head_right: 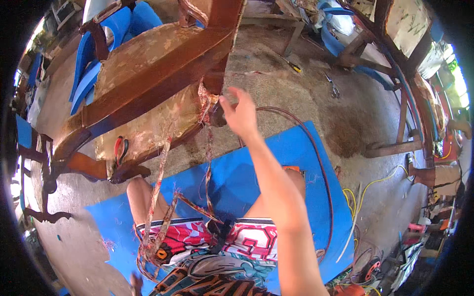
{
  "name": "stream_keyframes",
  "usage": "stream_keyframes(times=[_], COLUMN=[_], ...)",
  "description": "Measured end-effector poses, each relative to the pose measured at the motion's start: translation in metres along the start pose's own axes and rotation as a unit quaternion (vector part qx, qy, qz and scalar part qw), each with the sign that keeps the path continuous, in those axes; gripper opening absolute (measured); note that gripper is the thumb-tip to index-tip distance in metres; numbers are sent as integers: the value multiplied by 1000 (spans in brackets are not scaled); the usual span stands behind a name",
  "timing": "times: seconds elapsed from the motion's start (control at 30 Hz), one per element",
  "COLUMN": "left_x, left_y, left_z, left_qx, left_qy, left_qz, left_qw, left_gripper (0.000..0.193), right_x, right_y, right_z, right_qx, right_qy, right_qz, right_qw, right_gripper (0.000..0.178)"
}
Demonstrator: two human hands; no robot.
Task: Reupholstering a wooden chair by attaching fabric strips and padding using a pneumatic staple gun.
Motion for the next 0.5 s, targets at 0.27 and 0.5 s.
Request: stream_keyframes(times=[0.27,0.5], left_x=[335,167], left_y=[-132,-84], left_z=[43,21], left_qx=[0,-113], left_qy=[-122,90], left_qz=[271,233], left_qw=[955,962], left_gripper=[31,34], right_x=[13,17], right_y=[-4,10], right_z=[67,56], right_qx=[-47,-7], right_qy=[-241,-321], right_qz=[5,76], right_qw=[969,944], right_gripper=[30,44])
Point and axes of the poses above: each hand's wrist, its own y-axis away from the middle knuckle, its own z-axis out of the palm, x = y × z, the point moved 10 cm from there along -y, towards the middle knuckle, and after that the axes turned 14 degrees about -x, right-handed, at the moved point
